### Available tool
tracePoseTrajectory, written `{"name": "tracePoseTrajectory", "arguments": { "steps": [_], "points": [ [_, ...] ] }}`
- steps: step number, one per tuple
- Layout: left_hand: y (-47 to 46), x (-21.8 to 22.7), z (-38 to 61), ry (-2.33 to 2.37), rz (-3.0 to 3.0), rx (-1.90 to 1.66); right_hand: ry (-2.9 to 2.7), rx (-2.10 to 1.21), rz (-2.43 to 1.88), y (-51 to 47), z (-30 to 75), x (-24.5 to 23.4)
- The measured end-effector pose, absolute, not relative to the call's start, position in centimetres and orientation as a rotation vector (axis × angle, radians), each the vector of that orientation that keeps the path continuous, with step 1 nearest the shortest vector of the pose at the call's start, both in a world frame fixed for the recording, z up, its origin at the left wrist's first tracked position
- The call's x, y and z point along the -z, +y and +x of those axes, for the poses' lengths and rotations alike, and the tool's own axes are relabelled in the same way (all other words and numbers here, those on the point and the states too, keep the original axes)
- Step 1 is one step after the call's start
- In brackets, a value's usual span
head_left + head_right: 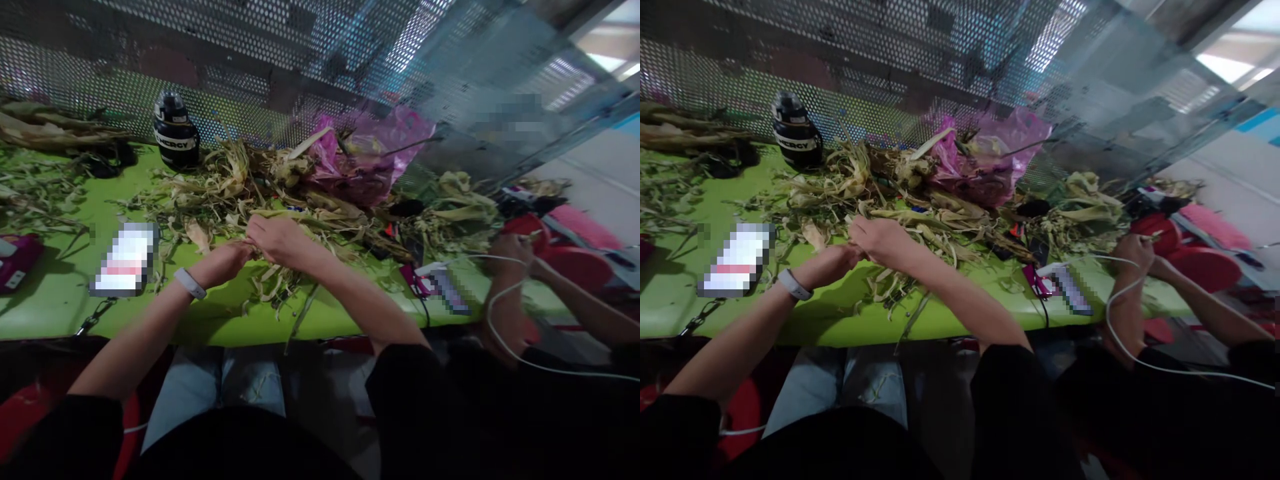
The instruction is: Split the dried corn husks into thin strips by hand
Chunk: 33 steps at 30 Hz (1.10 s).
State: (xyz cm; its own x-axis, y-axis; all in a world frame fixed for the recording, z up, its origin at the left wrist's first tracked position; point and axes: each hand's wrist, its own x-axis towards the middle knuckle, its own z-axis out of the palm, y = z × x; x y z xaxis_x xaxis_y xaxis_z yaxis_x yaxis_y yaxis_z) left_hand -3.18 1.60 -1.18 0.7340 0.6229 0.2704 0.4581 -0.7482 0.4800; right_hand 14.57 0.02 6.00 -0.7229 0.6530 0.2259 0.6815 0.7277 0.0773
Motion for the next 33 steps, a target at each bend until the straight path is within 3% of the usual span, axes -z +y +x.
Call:
{"name": "tracePoseTrajectory", "arguments": {
  "steps": [2,5,8,10,14,21,28,33],
  "points": [
    [1.1,0.6,-3.1,0.591,2.523,-0.537,-2.896,0.060,-1.023,2.0,14.3,-7.9],
    [0.5,-0.8,-3.6,0.403,2.486,-0.516,-3.005,-0.666,-0.813,5.5,15.0,-9.0],
    [0.2,-2.1,-4.6,0.343,2.235,-0.739,-2.697,-1.421,-0.751,7.2,16.3,-7.5],
    [0.4,-2.6,-5.0,0.411,2.007,-0.894,-2.326,-1.611,-0.802,6.5,16.8,-5.6],
    [1.1,-2.3,-5.0,0.592,1.603,-1.115,-1.601,-1.535,-0.835,2.5,16.2,-2.7],
    [1.5,-0.8,-3.8,0.552,1.094,-0.968,-1.115,-1.197,-0.797,-0.1,12.9,-0.8],
    [1.8,-0.2,-3.4,0.576,0.963,-0.949,-0.661,-1.495,-0.644,0.6,11.5,-0.1],
    [1.8,0.4,-2.7,0.707,1.116,-1.070,-0.714,-1.579,-0.632,-0.3,11.3,-0.4]
  ]
}}
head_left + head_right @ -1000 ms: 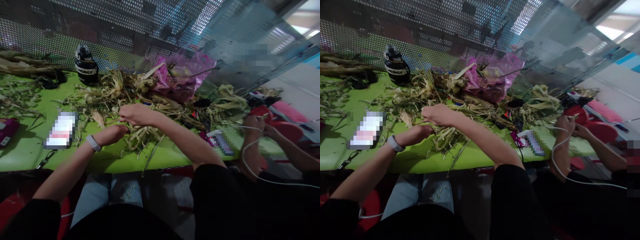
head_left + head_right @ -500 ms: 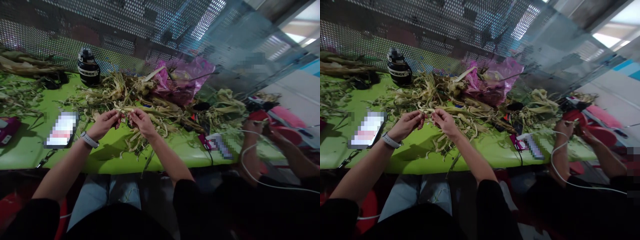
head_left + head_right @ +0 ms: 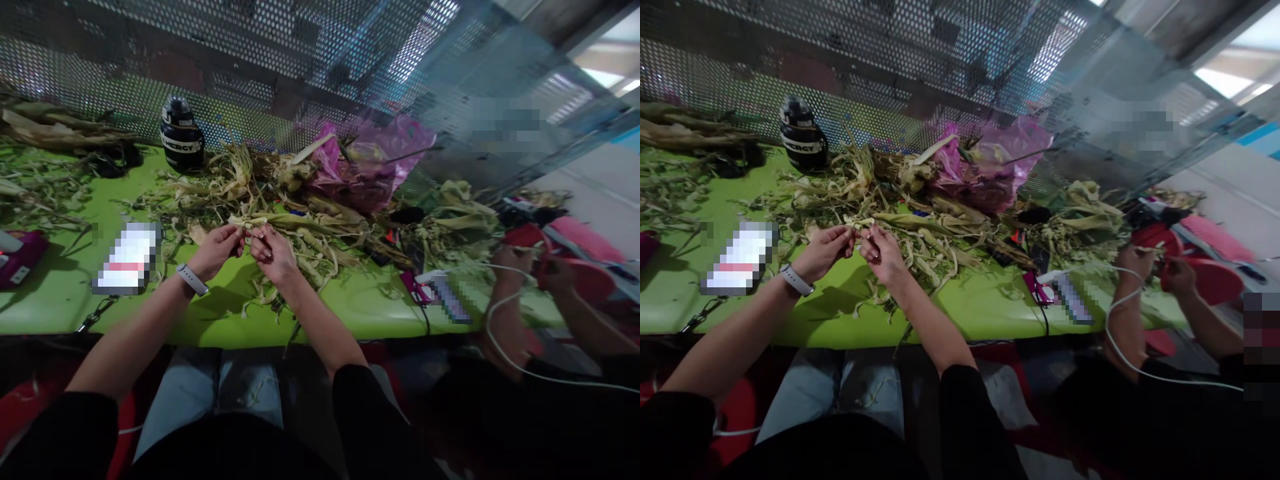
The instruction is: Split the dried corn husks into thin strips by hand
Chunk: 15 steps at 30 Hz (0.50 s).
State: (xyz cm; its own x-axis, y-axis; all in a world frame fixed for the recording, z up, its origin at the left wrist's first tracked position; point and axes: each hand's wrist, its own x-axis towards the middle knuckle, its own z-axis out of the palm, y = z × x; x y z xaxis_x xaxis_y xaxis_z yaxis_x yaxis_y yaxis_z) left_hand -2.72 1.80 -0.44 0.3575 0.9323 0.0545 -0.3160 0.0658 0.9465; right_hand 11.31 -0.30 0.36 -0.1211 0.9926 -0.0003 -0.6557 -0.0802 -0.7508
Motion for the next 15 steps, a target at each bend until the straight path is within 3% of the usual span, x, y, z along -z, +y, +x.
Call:
{"name": "tracePoseTrajectory", "arguments": {
  "steps": [15],
  "points": [
    [1.90,1.33,-2.70,0.780,1.599,-1.090,-1.141,-1.173,-0.788,-1.36,12.09,-0.08]
  ]
}}
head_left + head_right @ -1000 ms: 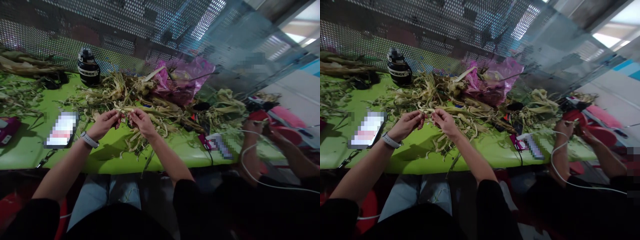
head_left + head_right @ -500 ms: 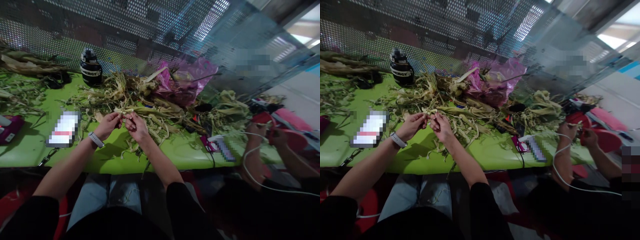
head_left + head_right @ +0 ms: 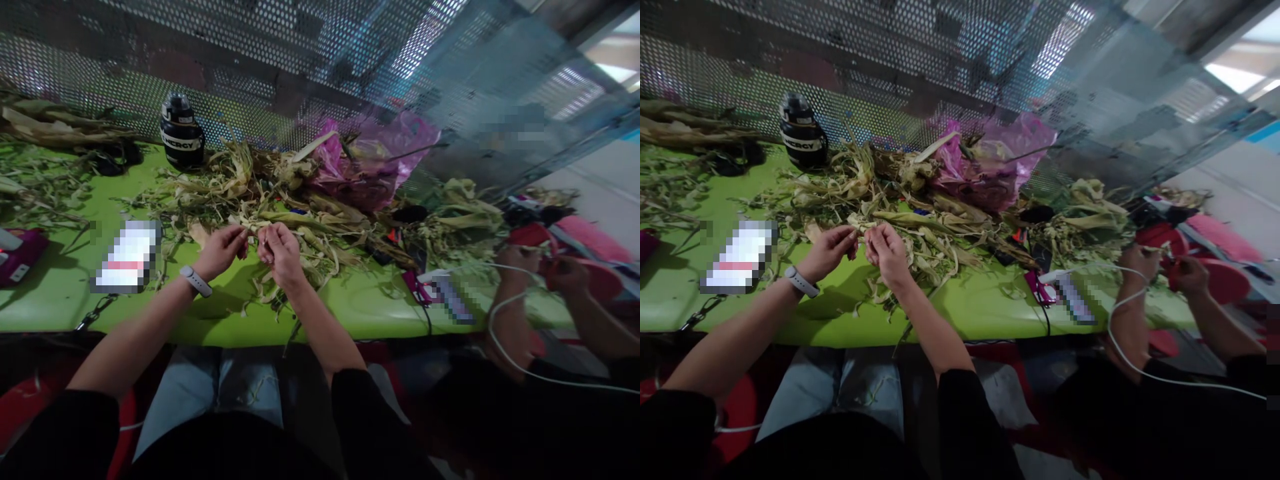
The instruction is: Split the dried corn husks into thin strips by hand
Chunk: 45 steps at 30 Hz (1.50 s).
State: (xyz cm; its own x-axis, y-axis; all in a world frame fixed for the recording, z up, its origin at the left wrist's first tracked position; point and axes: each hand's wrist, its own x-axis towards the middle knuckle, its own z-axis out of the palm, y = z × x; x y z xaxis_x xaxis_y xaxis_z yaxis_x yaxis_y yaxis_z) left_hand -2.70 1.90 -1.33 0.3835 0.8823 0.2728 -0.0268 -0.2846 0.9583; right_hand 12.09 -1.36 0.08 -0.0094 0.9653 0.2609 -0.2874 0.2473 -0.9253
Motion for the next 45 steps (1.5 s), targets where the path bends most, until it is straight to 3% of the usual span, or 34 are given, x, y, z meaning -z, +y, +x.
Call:
{"name": "tracePoseTrajectory", "arguments": {
  "steps": [12,28,45],
  "points": [
    [2.0,1.5,-2.0,0.780,1.214,-1.159,-1.442,-0.949,-1.178,-0.6,13.0,1.3],
    [1.4,2.4,-2.1,1.057,1.948,-1.316,-1.770,-0.633,-1.242,-0.9,11.6,1.1],
    [2.0,1.8,-2.2,0.797,1.189,-1.032,-1.648,-0.725,-1.172,-0.6,12.7,1.5]
  ]
}}
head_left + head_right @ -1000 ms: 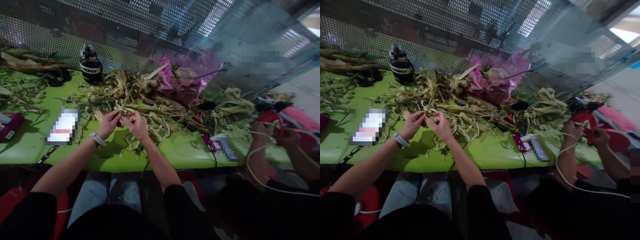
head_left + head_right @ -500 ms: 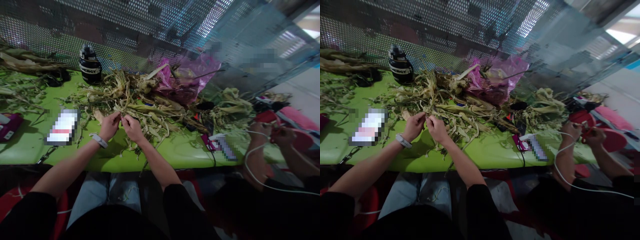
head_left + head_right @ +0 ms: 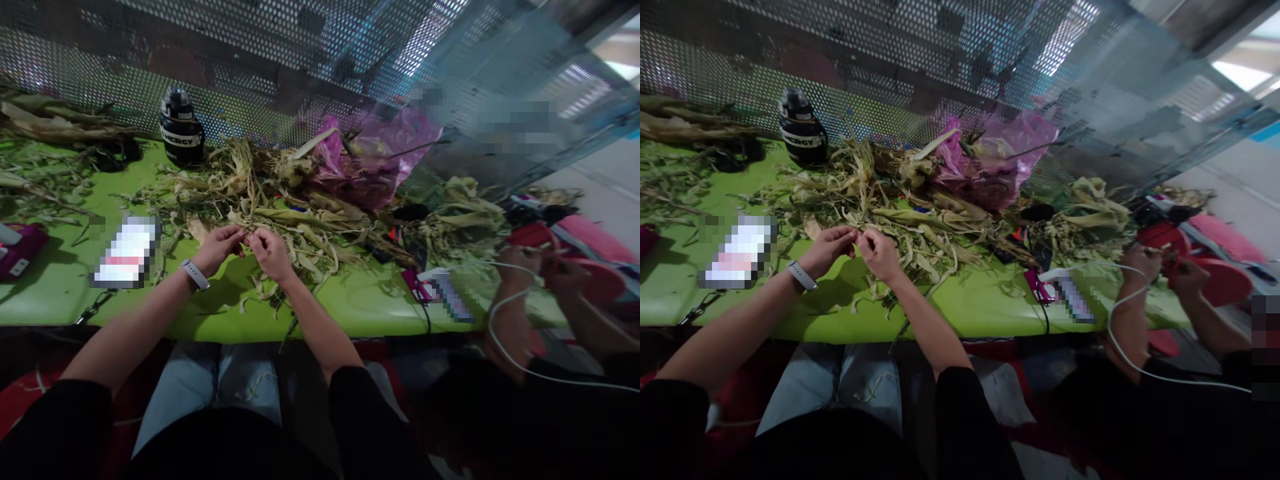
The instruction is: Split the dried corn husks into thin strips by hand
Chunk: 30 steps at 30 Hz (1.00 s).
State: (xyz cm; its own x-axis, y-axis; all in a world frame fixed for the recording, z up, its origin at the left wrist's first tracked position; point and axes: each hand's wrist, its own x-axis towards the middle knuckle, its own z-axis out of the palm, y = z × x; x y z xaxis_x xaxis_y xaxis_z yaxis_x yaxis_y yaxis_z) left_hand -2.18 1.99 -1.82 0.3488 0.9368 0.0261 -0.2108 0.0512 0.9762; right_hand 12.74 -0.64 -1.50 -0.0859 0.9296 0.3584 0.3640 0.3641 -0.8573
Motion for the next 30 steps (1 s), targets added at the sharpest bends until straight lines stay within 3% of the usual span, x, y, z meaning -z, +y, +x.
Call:
{"name": "tracePoseTrajectory", "arguments": {
  "steps": [8,15,24,30],
  "points": [
    [1.5,2.1,-2.2,0.925,1.386,-1.058,-1.327,-1.205,-1.131,0.8,13.4,2.1],
    [1.4,1.8,-2.6,0.863,1.537,-1.013,-1.145,-1.430,-1.027,0.7,14.0,0.7],
    [1.1,2.0,-2.8,0.840,1.819,-0.920,-1.099,-1.495,-1.011,0.3,14.6,-0.4],
    [1.5,3.3,-2.0,0.778,1.614,-0.875,-1.143,-1.513,-1.081,0.5,15.0,-1.2]
  ]
}}
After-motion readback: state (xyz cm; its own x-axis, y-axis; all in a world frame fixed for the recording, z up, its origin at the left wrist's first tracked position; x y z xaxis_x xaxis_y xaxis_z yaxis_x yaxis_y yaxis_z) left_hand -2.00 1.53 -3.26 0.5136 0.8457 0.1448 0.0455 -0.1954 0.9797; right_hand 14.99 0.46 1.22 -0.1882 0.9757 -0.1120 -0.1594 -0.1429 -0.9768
